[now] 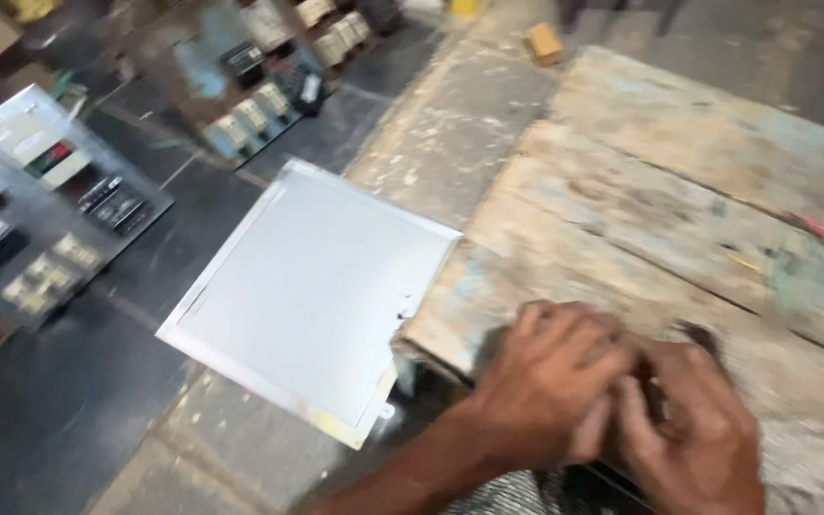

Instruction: The person unboxes various electrical components, including meters and terminal blocks, and places them onto a metal mounting plate alongside a bundle of multicolored wires.

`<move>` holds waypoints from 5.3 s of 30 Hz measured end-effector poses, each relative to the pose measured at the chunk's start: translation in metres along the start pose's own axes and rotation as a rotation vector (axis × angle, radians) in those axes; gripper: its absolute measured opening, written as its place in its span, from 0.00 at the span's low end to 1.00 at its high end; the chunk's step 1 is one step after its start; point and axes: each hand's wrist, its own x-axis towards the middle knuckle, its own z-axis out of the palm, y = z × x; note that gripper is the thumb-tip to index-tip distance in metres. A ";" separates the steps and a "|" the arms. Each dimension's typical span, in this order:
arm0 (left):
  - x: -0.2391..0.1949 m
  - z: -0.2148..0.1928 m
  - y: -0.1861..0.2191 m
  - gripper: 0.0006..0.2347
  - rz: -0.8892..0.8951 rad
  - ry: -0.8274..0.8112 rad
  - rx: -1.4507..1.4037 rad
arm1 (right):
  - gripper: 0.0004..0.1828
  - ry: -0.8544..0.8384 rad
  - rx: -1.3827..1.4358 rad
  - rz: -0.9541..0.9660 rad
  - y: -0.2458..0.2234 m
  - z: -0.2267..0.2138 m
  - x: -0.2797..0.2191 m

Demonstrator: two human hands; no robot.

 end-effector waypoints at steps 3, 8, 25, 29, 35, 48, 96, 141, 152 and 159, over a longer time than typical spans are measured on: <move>-0.042 -0.046 -0.032 0.09 -0.133 0.166 0.048 | 0.18 -0.082 0.006 -0.304 -0.059 0.034 0.018; -0.092 -0.077 -0.098 0.04 -0.498 0.420 0.130 | 0.13 -0.346 0.067 -0.609 -0.108 0.090 0.074; -0.224 0.080 -0.307 0.07 -1.323 0.108 -0.108 | 0.20 -1.157 -0.382 -0.694 -0.111 0.280 0.201; -0.214 0.103 -0.333 0.17 -1.242 -0.305 0.019 | 0.17 -1.129 -0.440 -0.776 -0.099 0.295 0.215; -0.218 0.144 -0.360 0.13 -1.048 -0.601 0.191 | 0.14 -1.189 -0.616 -0.672 -0.103 0.298 0.210; -0.188 0.125 -0.362 0.13 -0.990 -0.589 0.143 | 0.13 -0.981 -0.580 -0.621 -0.101 0.296 0.218; -0.201 -0.189 -0.262 0.11 -0.286 0.082 0.950 | 0.24 -0.647 0.434 -0.828 -0.240 0.345 0.256; -0.165 -0.149 -0.313 0.35 -1.536 0.004 0.268 | 0.36 -0.637 0.238 -0.927 -0.212 0.319 0.260; -0.118 -0.227 -0.273 0.30 -1.250 -0.167 0.427 | 0.52 -1.014 -0.042 -0.657 -0.220 0.292 0.263; -0.157 -0.226 -0.306 0.29 -1.320 -0.183 0.120 | 0.34 -0.914 -0.094 -0.812 -0.195 0.296 0.256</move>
